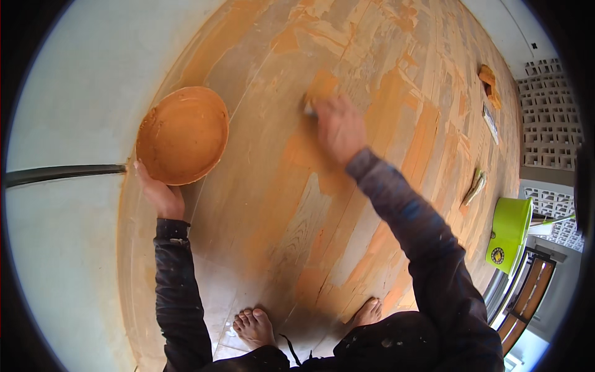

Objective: The person applies a wood putty or filler to the gaps in a plank floor using a small scraper, repeatedly picking up more putty from a container and smoothing it over the joints.

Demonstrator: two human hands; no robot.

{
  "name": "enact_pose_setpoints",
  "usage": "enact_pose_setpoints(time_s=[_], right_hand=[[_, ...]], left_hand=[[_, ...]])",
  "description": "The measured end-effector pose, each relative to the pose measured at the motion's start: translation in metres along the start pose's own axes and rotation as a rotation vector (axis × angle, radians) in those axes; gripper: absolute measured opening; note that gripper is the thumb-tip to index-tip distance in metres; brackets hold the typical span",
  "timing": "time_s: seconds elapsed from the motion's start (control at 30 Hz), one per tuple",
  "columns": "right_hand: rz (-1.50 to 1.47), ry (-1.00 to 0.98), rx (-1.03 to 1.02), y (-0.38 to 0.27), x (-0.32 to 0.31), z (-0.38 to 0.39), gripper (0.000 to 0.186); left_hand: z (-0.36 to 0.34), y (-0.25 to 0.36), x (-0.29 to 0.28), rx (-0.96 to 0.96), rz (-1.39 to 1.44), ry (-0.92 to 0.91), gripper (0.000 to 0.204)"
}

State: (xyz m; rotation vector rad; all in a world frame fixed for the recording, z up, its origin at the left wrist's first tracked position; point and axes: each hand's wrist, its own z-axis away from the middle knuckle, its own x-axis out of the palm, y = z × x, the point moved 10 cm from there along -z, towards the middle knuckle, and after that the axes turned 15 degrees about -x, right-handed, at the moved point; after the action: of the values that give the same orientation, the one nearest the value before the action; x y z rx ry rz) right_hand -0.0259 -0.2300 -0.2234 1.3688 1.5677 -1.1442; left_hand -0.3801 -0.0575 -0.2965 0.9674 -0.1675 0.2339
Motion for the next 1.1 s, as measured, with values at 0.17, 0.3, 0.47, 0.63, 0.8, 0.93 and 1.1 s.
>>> enact_pose_setpoints(time_s=[0.17, 0.3, 0.47, 0.63, 0.8, 0.93, 1.1], right_hand=[[-0.354, -0.194, -0.166, -0.131, -0.007, 0.05, 0.038], [-0.04, 0.224, -0.07, 0.03, -0.039, -0.028, 0.022], [0.184, 0.062, 0.071, 0.165, -0.013, -0.062, 0.021], [-0.042, -0.007, -0.227, -0.048, -0.009, 0.022, 0.039], [-0.238, 0.039, 0.014, 0.02, -0.029, -0.008, 0.031], [0.104, 0.166, 0.142, 0.179, -0.037, -0.072, 0.023], [-0.015, 0.053, -0.109, 0.032, 0.003, -0.029, 0.035]], left_hand=[[-0.016, 0.014, 0.005, 0.086, 0.03, 0.003, 0.062], [-0.015, 0.007, 0.007, 0.175, -0.02, -0.071, 0.058], [-0.008, 0.017, 0.028, 0.336, -0.13, -0.076, 0.055], [-0.003, 0.022, 0.012, 0.393, -0.201, -0.003, 0.055], [0.0, 0.03, 0.021, 0.438, -0.187, -0.078, 0.056], [0.0, 0.024, 0.036, 0.43, -0.195, -0.116, 0.057], [-0.004, 0.034, 0.013, 0.515, -0.179, -0.045, 0.055]])
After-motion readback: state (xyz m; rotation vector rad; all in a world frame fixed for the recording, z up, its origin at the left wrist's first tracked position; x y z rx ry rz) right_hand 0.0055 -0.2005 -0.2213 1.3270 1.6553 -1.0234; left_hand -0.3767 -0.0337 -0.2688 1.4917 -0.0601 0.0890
